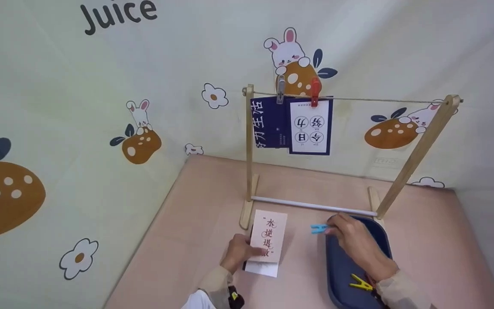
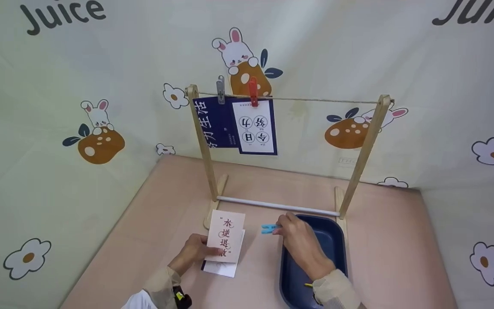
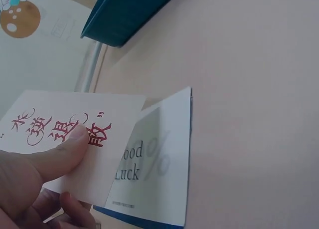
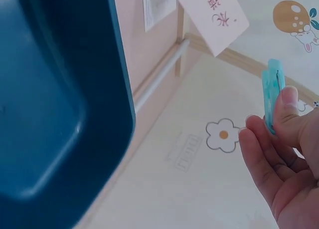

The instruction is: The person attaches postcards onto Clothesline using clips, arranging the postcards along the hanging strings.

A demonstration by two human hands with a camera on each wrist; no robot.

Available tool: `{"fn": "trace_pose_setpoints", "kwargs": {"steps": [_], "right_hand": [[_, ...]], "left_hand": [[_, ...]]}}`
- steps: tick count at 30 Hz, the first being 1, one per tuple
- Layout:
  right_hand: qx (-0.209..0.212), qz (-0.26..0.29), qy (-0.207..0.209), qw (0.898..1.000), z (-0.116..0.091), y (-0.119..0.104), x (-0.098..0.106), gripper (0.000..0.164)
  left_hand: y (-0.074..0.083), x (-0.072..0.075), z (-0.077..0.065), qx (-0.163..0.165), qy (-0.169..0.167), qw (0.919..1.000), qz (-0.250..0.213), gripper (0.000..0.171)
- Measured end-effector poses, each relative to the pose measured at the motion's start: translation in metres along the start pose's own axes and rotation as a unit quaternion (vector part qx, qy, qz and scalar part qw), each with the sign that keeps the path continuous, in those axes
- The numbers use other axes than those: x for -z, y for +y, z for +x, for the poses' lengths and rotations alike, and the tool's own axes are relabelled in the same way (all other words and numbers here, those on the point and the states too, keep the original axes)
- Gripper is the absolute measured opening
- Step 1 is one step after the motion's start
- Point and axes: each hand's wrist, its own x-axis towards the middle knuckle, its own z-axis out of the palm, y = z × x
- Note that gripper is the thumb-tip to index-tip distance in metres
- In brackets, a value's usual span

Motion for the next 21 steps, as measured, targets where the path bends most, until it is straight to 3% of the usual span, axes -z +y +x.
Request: {"fn": "trace_pose_setpoints", "kwargs": {"steps": [7,15,21], "right_hand": [[0.034,-0.03,-0.009,0.999,0.022,0.003,0.032,0.012],[0.075,-0.075,-0.031,0.994,0.051,-0.001,0.067,0.012],[0.16,-0.107,0.022,0.981,0.079,-0.004,0.098,0.015]], "left_hand": [[0.035,0.002,0.0,-0.038,-0.022,0.9985,-0.032,0.032],[0.089,-0.002,0.003,-0.09,-0.004,0.9959,0.006,0.029],[0.13,-0.004,0.003,-0.13,-0.008,0.9913,0.019,0.029]]}}
